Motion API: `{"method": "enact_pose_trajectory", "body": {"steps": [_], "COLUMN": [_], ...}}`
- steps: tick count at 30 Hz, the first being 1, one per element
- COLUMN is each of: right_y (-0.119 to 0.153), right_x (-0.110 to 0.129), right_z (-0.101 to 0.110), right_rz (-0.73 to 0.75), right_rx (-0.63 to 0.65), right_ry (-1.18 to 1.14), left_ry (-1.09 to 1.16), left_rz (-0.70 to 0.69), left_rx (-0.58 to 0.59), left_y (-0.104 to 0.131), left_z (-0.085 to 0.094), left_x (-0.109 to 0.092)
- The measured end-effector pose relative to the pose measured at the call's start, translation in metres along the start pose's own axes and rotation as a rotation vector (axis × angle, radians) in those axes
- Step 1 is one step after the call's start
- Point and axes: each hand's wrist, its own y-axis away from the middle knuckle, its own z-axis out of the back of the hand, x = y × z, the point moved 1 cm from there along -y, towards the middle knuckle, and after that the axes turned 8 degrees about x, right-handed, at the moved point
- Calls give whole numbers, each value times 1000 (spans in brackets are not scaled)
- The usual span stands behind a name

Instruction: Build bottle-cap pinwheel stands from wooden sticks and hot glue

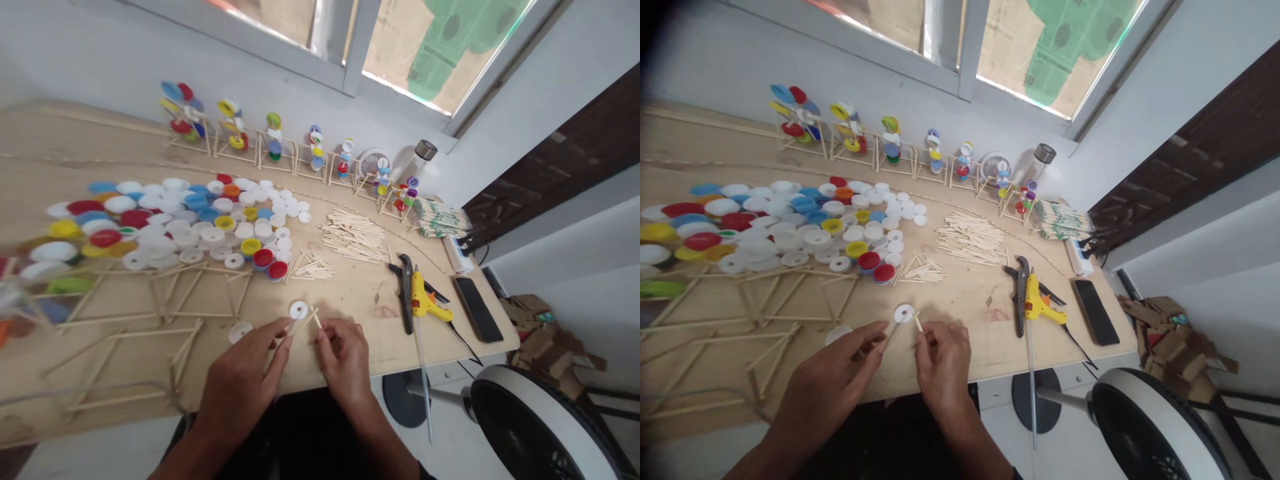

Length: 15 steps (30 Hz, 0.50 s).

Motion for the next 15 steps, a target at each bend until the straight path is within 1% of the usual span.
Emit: {"method": "enact_pose_trajectory", "body": {"steps": [3,6,11,15], "right_y": [1,-1,-3,2], "right_x": [-1,-4,-12,-18], "right_z": [0,-3,-5,-2], "right_rz": [31,62,101,131], "right_rx": [-57,-91,-92,-92], "right_ry": [97,167,280,334], "left_ry": [-93,-156,-179,-203], "left_rz": [-85,-126,-126,-121], "left_rx": [-40,-47,1,23], "left_y": [4,7,16,24], "left_z": [-3,-5,-4,-3], "left_x": [2,1,0,4]}}
